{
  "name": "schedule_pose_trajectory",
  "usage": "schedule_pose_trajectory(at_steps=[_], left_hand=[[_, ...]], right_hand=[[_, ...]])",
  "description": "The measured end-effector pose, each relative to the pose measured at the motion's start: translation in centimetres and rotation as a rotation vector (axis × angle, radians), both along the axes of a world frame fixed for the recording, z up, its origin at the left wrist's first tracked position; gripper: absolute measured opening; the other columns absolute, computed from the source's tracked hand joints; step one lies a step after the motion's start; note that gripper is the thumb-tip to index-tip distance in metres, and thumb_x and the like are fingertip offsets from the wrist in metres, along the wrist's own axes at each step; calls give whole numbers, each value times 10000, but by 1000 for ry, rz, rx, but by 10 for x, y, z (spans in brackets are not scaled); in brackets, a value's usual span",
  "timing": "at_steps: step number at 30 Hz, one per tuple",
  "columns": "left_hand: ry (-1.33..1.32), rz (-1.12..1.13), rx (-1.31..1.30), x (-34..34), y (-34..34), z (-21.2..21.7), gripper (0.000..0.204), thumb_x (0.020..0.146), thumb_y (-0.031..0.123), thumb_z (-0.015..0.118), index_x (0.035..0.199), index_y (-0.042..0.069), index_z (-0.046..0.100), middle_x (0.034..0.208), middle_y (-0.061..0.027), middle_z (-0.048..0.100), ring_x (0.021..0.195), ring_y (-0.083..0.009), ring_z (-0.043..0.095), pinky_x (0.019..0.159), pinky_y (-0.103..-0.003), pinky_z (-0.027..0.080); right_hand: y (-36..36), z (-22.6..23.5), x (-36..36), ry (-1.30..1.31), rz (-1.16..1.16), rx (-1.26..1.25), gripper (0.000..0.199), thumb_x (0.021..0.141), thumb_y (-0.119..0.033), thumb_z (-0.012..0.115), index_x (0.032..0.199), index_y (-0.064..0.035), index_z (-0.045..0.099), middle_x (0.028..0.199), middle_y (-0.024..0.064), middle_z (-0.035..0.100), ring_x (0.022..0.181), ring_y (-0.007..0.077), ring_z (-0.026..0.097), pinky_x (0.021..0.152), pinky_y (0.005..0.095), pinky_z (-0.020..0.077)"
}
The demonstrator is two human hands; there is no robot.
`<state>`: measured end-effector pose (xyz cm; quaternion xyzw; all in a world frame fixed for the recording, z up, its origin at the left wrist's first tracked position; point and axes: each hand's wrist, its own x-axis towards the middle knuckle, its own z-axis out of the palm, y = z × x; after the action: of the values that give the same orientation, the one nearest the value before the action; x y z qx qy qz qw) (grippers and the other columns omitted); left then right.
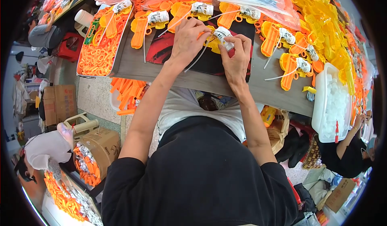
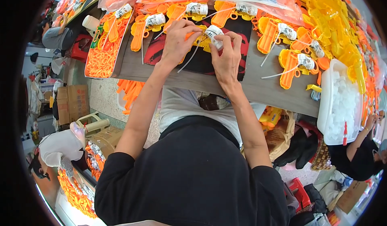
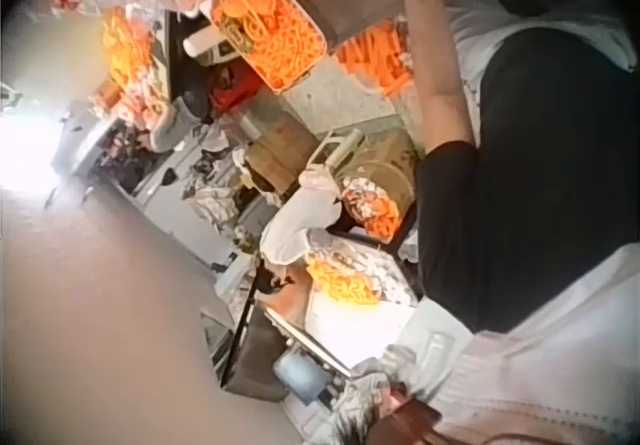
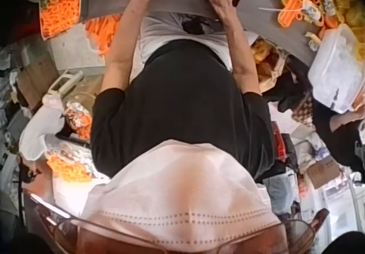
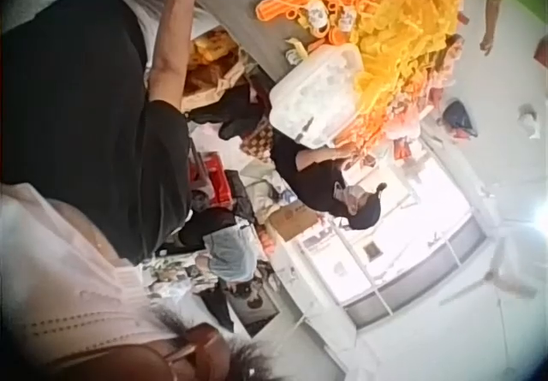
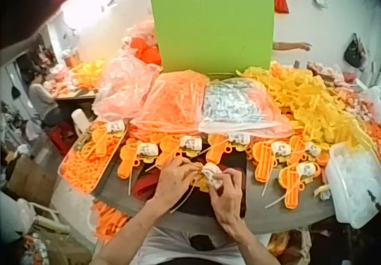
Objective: Manually assemble plastic components of toy guns at a factory workstation.
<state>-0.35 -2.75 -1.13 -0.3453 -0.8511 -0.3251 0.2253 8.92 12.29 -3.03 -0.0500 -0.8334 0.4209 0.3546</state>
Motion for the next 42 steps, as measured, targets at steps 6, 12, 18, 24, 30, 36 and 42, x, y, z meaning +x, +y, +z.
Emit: schedule_pose_trajectory(at_steps=[6,12,18,24,30,36,42], left_hand=[[-60,-92,33,-4,5,-14,101,825,84,766,913,37,753,996,-57,601,973,-259,530,863,-356,456],[-159,-99,100,-6,6,-15,104,837,87,748,917,19,746,1003,-91,579,988,-285,530,879,-381,470],[-317,-92,155,-17,2,-13,195,822,192,810,960,59,775,1062,-81,615,1048,-245,596,931,-352,478],[-191,111,-134,-15,13,17,214,881,305,727,982,123,776,1111,-76,620,1112,-263,568,1010,-382,418],[-1067,-379,297,-53,-5,29,305,899,348,677,1023,82,761,1148,-37,681,1131,-175,576,1030,-350,362],[-575,92,415,-49,-48,76,295,865,313,716,1012,57,711,1116,-54,651,1081,-190,559,976,-397,399],[174,-20,-126,25,-26,20,234,798,146,748,1024,96,713,1209,-67,597,1139,-273,542,987,-411,403]], right_hand=[[-4,-2,-11,70,20,177,338,741,25,799,1010,-25,601,1114,164,531,1015,354,578,849,419,509],[-5,-12,-13,12,23,107,384,741,3,822,1006,-9,544,1105,171,513,1041,354,553,841,418,508],[-4,-12,-13,35,13,139,387,731,20,820,999,-10,542,1106,167,508,1028,348,549,841,424,509],[-3,-13,-10,27,11,149,370,727,58,788,993,-16,542,1110,161,514,1010,352,568,799,422,519],[-5,-11,-9,5,43,145,350,739,62,777,989,-17,544,1122,158,520,1002,355,586,788,423,524],[0,-15,-9,3,29,93,339,748,33,788,982,-18,549,1121,156,519,1027,353,576,807,425,524],[-1,-12,-9,-9,41,15,332,754,14,794,985,-16,557,1107,152,521,1030,334,567,818,419,522]])
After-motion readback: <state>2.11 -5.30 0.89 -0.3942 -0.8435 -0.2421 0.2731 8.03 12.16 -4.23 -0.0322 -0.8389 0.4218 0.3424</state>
